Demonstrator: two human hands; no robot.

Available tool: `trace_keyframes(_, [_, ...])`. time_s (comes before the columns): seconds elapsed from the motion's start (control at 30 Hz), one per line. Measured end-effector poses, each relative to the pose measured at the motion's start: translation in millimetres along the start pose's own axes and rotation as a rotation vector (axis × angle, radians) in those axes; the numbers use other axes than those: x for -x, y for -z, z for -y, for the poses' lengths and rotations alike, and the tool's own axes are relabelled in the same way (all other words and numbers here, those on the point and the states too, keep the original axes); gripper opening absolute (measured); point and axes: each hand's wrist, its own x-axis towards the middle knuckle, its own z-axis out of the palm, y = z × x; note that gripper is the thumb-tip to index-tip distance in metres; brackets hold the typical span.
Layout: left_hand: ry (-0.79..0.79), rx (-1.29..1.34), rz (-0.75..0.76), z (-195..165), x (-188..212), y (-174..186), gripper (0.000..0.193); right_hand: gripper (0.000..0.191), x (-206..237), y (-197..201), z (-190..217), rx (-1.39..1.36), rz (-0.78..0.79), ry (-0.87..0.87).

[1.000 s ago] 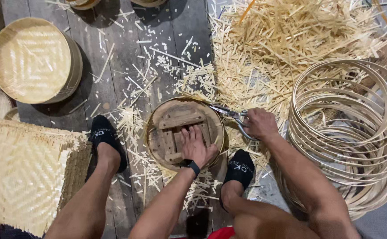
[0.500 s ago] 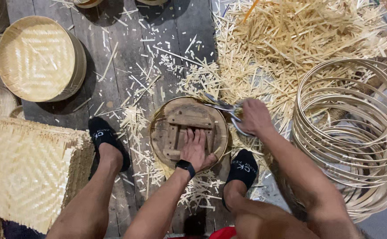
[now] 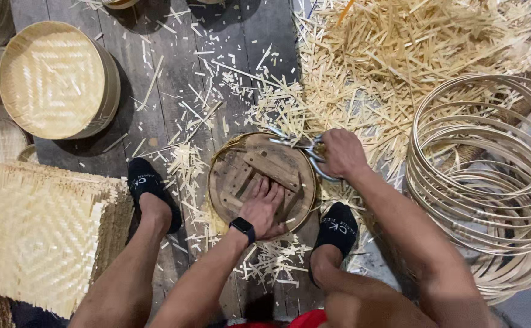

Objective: The person places a circular bamboo frame on a woven mat, presses it down, and trims the excess mat with shears. They repeat this process multiple times, stacking the finished baskets.

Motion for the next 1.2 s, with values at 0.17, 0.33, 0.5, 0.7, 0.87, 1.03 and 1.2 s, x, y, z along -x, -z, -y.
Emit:
trace_keyframes(0.17, [0.187,0.078,-0.052,-2,16,17,0.102,0.042,10,13,-1,-0.259,0.280,-0.158])
trace_keyframes(0.33, [0.904,0.472,-0.439,-28,-34,16,0.131,0.046,16,17,-2,-0.124,0.066,-0.088])
trace_keyframes(0.5, [0.501,0.397,-0.635,-38,-47,-7,0.133,0.045,12,-2,4,-0.042,0.136,-0.088])
trace_keyframes(0.7, [0.413,0.375,-0.484,-30,-26,-13,0.128,0.038,14,-23,-4,-0.164,0.107,-0.051])
trace_keyframes(0.87, [0.392,0.380,-0.488,-33,-31,-6,0.131,0.060,0,-18,4,0.025,-0.271,0.062])
trace_keyframes(1.03, [0.264,0.379,-0.380,-21,-10,9,0.131,0.049,-2,-10,2,-0.110,0.069,-0.041])
trace_keyframes(1.2, [0.139,0.331,-0.240,-16,-1,21,0.127,0.065,0,-12,1,-0.054,0.160,-0.092])
